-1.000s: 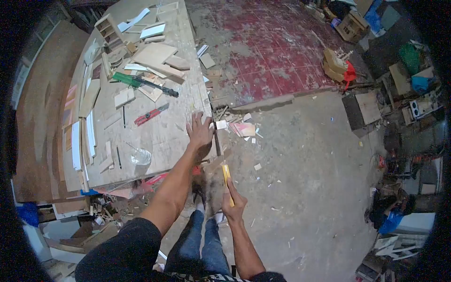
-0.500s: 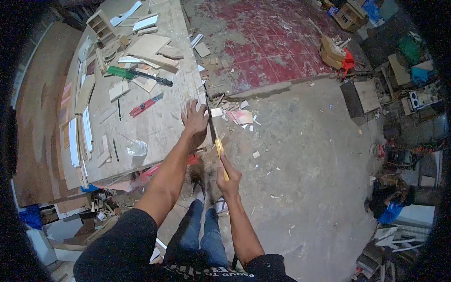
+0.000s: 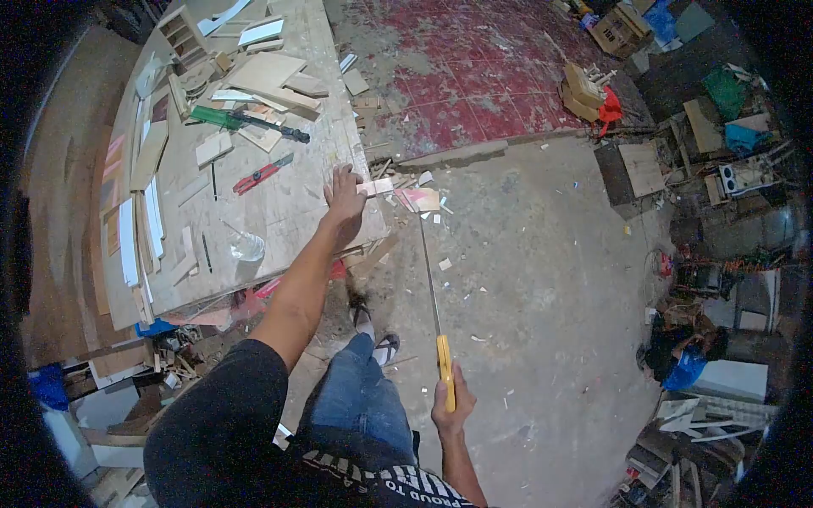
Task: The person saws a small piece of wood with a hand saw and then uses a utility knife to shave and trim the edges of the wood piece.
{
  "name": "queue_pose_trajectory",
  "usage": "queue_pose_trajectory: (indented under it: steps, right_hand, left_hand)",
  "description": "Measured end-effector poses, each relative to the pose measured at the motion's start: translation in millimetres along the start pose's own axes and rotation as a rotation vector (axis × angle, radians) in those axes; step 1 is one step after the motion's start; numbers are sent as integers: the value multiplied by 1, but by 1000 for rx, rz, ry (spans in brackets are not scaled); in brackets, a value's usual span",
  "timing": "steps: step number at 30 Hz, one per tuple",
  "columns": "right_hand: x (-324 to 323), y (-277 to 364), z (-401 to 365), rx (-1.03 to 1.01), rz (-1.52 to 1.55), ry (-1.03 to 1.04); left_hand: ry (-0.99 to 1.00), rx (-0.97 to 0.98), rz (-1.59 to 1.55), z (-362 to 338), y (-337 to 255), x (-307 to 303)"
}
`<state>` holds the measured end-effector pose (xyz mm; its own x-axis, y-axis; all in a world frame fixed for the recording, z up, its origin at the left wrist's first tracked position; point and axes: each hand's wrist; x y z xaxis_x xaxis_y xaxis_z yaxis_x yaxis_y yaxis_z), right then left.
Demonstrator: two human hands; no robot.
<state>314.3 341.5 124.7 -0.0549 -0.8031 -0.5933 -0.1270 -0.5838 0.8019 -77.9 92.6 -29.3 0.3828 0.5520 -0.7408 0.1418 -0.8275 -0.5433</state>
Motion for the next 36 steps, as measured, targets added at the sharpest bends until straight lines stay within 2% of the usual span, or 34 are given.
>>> queue_pose_trajectory:
  steps: [1, 3, 4, 5, 7, 10, 12, 13, 16, 17, 19, 23, 25, 29, 31, 35, 36]
  right_hand:
    - [3, 5, 17, -6, 2, -5]
    - [10, 13, 42, 209, 201, 100]
    - [18, 15, 57, 210, 199, 103]
    - [29, 16, 72, 164, 257, 88]
    - [46, 25, 107, 114, 313, 81]
    - [72, 31, 155, 145, 450, 142]
    - [99, 8, 184, -68, 367, 60]
    - [104, 11, 195, -63, 368, 62]
    - [122, 13, 220, -255, 257, -46]
    - [122, 13, 221, -255, 263, -38]
    - [123, 11, 222, -126, 390, 107]
    - [126, 1, 220, -101, 365, 155]
    - [132, -2, 221, -264, 297, 79]
    - [136, 0, 209, -209, 321, 172]
    - [139, -2, 206, -370, 166, 104]
    - [134, -3, 194, -453, 140, 49]
    - [131, -4, 192, -416, 158, 57]
  left_hand:
    - [14, 52, -20, 1, 3, -6]
    - [-47, 108, -35, -9, 9, -5]
    - [-109, 165, -50, -13, 12, -4]
    - [-108, 156, -55, -17, 13, -1]
    - [-237, 130, 85, -17, 6, 5]
    - [-151, 77, 67, -16, -8, 3]
    - [-103, 47, 49, -13, -13, 5]
    - [-107, 50, 15, -12, -12, 6]
    - [-117, 39, -21, -14, -13, 9]
    - [-126, 35, -28, -15, -14, 9]
    - [-144, 23, -14, -13, -16, 13]
    - [-165, 23, -5, -10, -13, 17]
    - [-156, 10, 8, -6, -10, 18]
    - [-116, -38, 59, -2, -6, 20]
    - [-121, -30, 47, -2, -6, 20]
    - [-159, -13, 57, 4, 0, 26]
    - [-95, -47, 43, 2, -3, 21]
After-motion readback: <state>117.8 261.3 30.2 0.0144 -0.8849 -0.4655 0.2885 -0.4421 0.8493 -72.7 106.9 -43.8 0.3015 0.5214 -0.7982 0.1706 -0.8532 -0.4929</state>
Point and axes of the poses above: each hand's wrist, its own z-axis towards the middle knuckle, its own x-axis out of the palm, y = z × x, and after that the axes turned 14 degrees about y, right-handed
